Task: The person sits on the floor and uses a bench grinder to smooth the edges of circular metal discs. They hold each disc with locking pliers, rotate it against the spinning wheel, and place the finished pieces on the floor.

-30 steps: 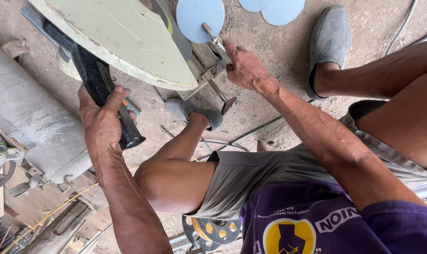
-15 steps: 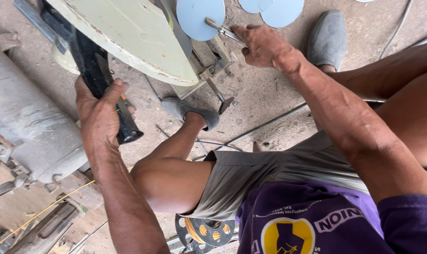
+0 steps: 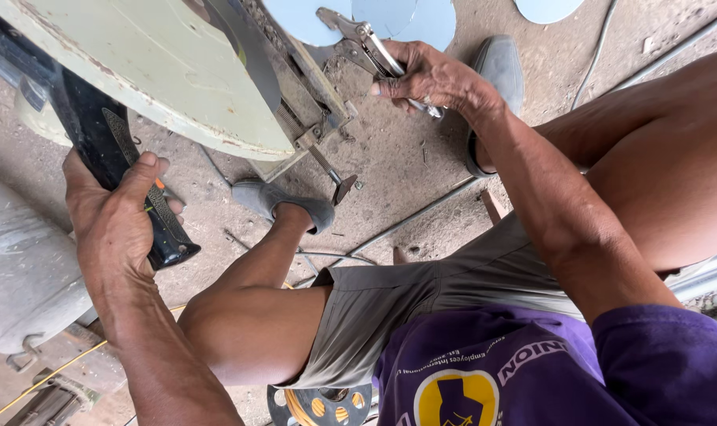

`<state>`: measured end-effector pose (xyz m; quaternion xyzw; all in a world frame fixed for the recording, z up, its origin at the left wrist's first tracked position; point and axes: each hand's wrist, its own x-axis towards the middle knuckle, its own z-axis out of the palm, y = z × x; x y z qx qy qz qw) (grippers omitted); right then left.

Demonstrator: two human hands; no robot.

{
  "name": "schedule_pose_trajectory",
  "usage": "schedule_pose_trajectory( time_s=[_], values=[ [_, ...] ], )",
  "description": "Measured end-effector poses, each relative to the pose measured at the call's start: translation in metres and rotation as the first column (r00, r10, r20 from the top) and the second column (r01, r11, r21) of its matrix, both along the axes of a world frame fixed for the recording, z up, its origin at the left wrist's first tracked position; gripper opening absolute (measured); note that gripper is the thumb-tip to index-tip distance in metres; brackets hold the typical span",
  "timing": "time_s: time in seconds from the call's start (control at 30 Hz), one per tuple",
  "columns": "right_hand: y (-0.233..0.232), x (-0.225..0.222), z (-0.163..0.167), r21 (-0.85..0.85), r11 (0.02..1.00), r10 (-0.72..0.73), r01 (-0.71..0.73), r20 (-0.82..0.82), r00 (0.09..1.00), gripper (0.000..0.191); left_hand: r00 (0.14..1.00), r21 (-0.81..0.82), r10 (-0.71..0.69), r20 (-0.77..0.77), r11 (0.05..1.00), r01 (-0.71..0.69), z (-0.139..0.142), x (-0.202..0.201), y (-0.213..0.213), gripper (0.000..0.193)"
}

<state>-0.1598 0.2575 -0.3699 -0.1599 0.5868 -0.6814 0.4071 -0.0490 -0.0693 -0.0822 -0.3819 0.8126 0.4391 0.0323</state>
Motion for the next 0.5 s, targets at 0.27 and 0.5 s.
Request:
schedule_pose_trajectory(
  time_s=[0.27,0.5],
  values=[
    [-0.007,0.011,0.049,-0.207,0.955,-0.207,0.214,0.053,0.977,0.062,1.000,0.026,0.016,0.005,1.000,-0.016,0.004,-0.002,0.003,0.054],
    [-0.006,0.007,0.072,-0.175,0.942,-0.291,0.286,-0.002,0.957,0.060,0.999,0.009,0.029,0.028,1.000,-0.029,0.002,-0.002,0.001,0.057]
  ],
)
